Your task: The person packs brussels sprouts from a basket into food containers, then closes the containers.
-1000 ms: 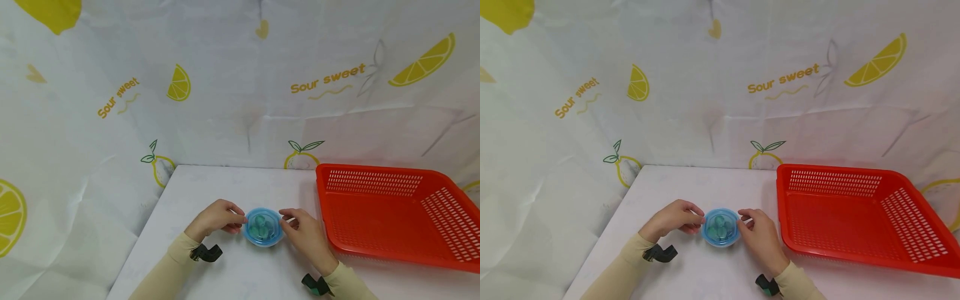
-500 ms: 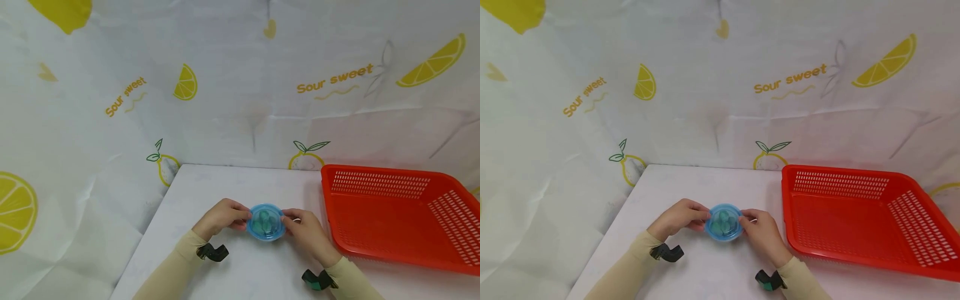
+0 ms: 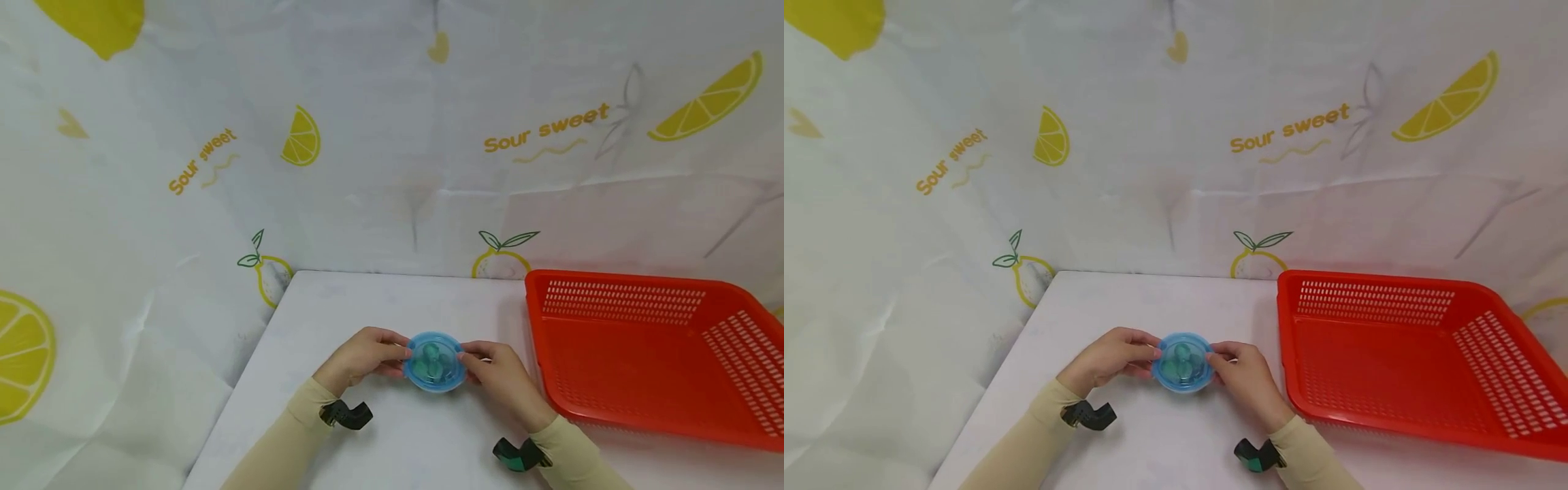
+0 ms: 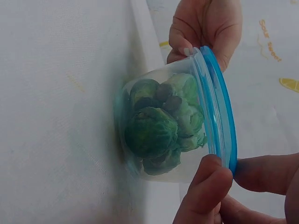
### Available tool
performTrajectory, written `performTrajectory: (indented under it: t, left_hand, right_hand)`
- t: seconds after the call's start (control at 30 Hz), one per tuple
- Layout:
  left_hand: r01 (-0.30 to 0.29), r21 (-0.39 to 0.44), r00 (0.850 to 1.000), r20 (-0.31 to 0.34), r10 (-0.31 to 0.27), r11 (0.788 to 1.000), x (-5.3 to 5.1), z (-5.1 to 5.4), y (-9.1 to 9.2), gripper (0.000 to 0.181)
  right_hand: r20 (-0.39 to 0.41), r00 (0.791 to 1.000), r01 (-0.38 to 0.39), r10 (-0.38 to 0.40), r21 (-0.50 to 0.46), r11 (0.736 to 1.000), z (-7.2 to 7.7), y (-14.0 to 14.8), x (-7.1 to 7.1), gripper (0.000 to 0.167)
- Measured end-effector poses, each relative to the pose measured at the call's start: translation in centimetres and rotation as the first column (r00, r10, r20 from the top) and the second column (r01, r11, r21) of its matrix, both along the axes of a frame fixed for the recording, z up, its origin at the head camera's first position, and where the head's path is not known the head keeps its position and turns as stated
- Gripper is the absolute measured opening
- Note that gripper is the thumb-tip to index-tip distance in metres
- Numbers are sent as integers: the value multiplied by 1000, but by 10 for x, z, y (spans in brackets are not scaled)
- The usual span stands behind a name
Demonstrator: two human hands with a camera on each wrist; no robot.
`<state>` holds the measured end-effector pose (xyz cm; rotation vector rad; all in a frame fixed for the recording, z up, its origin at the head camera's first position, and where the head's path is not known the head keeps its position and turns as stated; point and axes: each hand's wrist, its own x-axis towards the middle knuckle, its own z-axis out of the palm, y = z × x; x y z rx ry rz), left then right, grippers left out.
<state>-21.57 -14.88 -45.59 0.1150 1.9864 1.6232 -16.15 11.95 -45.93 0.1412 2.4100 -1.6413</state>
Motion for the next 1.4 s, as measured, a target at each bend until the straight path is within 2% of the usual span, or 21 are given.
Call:
performTrajectory:
  t: [0.2, 0.47, 0.6, 0.77, 1.17, 1.4]
  left_hand:
    - [-1, 2, 1000, -5, 1, 1000, 1, -1, -2, 39]
    - [2, 28, 999, 45, -4, 1000, -1, -7, -5, 39]
    - [16, 28, 999, 47, -18, 999, -1, -9, -6, 41]
    - [6, 35, 998, 63, -9, 999, -2, -9, -4, 41]
    - [22, 63, 996, 84, -27, 998, -3, -6, -2, 41]
    - [28, 52, 998, 59, -31, 998, -3, -8, -1, 36]
  right_hand:
    - [-3, 1000, 7, -8, -16, 1000, -3, -1, -1, 36]
    - [-19, 1000, -8, 7, -43, 999, -9, -3, -1, 34]
    - [-1, 1000, 4, -4, -68, 998, -10, -3, -1, 32]
    - [36, 999, 10, -6, -119, 993, -11, 0, -2, 32]
    - [12, 1000, 4, -3, -64, 998, -10, 3, -3, 32]
    - [13, 1000, 4, -3, -72, 997, -10, 4, -3, 30]
